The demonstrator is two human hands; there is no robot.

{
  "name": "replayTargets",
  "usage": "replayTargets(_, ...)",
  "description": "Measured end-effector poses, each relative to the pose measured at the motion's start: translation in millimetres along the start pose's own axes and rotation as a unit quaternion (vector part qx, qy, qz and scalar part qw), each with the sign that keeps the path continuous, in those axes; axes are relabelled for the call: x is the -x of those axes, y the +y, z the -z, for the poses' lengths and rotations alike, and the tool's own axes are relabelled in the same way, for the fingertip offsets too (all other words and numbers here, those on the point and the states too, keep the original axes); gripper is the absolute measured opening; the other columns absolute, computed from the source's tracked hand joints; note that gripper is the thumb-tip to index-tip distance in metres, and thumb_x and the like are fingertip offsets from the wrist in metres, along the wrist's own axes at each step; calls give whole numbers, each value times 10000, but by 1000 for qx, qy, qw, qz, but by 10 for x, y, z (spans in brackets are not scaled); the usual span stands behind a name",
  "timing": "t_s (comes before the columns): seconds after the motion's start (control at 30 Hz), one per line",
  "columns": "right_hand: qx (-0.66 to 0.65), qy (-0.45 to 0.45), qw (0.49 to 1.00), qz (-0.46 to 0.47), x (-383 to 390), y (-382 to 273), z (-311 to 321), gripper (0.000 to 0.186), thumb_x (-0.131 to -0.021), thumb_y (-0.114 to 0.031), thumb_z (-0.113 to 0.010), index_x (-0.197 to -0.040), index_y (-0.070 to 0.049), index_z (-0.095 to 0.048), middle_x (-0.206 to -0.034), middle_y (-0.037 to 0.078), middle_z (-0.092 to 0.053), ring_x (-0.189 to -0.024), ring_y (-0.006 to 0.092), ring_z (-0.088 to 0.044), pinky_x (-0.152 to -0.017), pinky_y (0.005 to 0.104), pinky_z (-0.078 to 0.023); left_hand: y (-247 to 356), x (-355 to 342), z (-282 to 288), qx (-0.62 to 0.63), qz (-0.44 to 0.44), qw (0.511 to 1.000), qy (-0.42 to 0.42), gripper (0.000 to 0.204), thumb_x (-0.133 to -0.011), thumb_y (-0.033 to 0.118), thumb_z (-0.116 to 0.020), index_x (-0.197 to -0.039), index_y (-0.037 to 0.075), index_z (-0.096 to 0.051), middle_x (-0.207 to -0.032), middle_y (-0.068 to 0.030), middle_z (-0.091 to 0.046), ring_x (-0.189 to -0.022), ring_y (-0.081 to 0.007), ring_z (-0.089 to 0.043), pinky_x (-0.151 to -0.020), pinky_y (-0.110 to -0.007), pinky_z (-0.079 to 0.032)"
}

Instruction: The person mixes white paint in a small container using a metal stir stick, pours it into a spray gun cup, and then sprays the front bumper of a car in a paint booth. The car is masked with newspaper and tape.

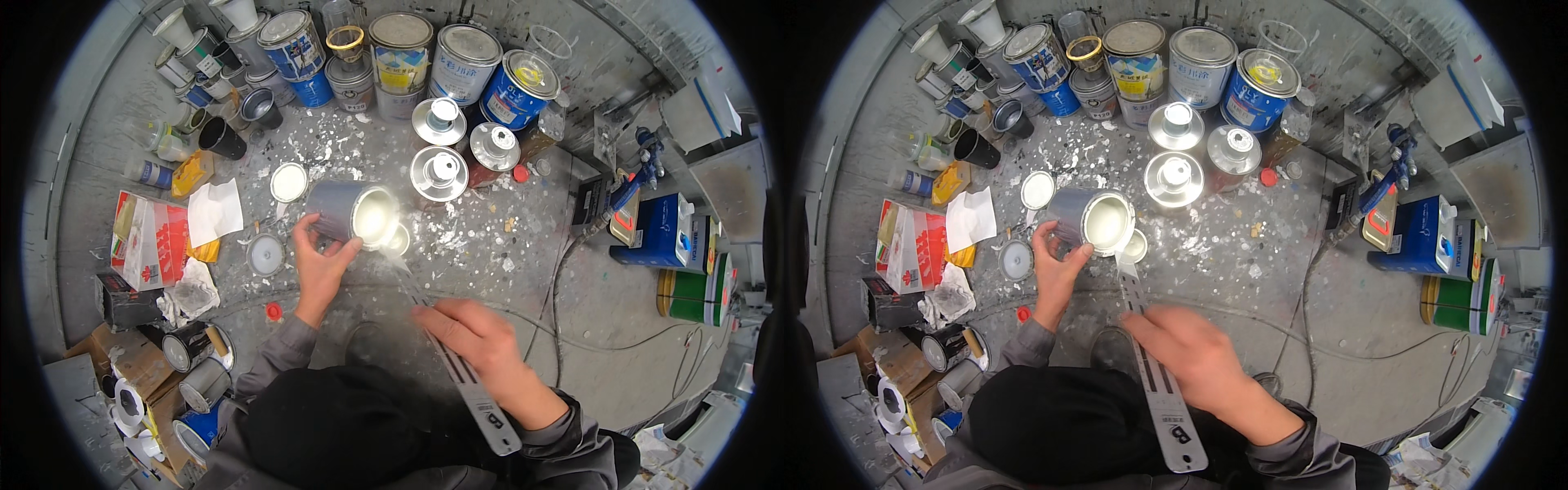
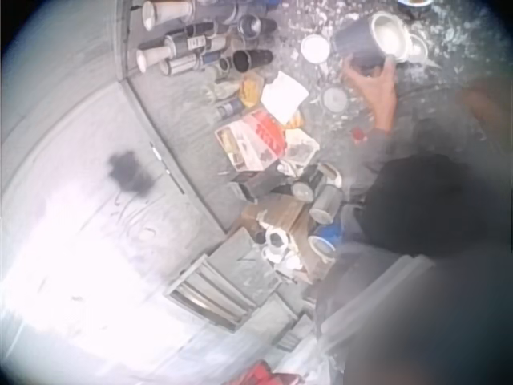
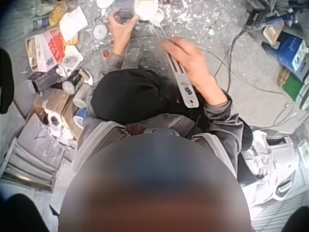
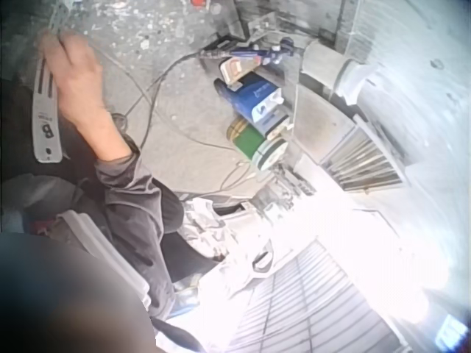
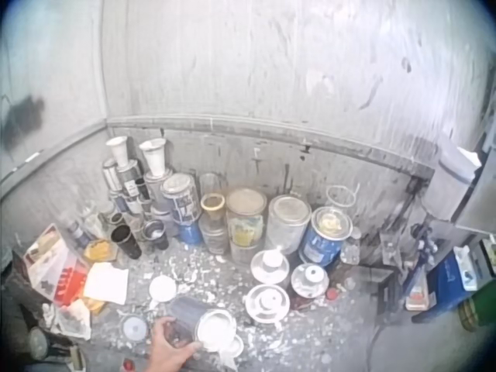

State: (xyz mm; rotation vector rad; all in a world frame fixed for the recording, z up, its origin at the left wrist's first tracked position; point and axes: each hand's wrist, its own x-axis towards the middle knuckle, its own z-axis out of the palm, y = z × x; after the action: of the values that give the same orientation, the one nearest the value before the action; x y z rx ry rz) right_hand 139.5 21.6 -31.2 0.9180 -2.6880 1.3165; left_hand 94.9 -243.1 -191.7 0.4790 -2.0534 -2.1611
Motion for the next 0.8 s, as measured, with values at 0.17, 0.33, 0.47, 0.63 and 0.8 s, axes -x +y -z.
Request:
replayTargets(0.17,9,0,1000,-28,-9,34,96,479,-827,-53,-712,-1306,-48,-722,-1108,145,-701,-972,354,-719,-814,427,-608,20,-36,-23,-16,5,1000,7,807,-863,62,-876,-1483,59,-360,-1435,-155,-451,-1298,-242,-549,-1085,-411,-563)
replayTargets(0.33,0,-2,999,-33,-36,137,-16,467,-820,-35,-704,-1287,-39,-727,-1110,149,-699,-959,346,-720,-803,413,-609,74,-40,-35,-12,8,1000,5,807,-865,49,-871,-1482,60,-351,-1412,-167,-474,-1295,-245,-566,-1115,-430,-557)
replayTargets(0.47,2,36,999,-31,-57,248,-186,452,-810,-6,-719,-1260,-37,-741,-1076,138,-703,-920,320,-724,-771,387,-605,95,-24,-36,-23,1,1000,1,798,-871,45,-866,-1482,63,-352,-1401,-158,-494,-1290,-231,-570,-1128,-432,-546)
replayTargets(0.63,9,87,996,-27,-103,399,-353,362,-851,79,-791,-1194,-32,-763,-1031,135,-705,-849,294,-718,-715,356,-584,135,9,45,24,28,999,-15,811,-852,134,-897,-1497,85,-408,-1502,-111,-435,-1312,-239,-478,-1066,-371,-489)
replayTargets(0.8,3,90,994,-55,-158,526,-407,350,-873,75,-775,-1204,-37,-758,-1041,145,-711,-872,320,-721,-741,368,-587,206,-85,254,17,69,995,-68,812,-886,87,-860,-1511,68,-342,-1436,-154,-487,-1318,-237,-536,-1103,-434,-548)
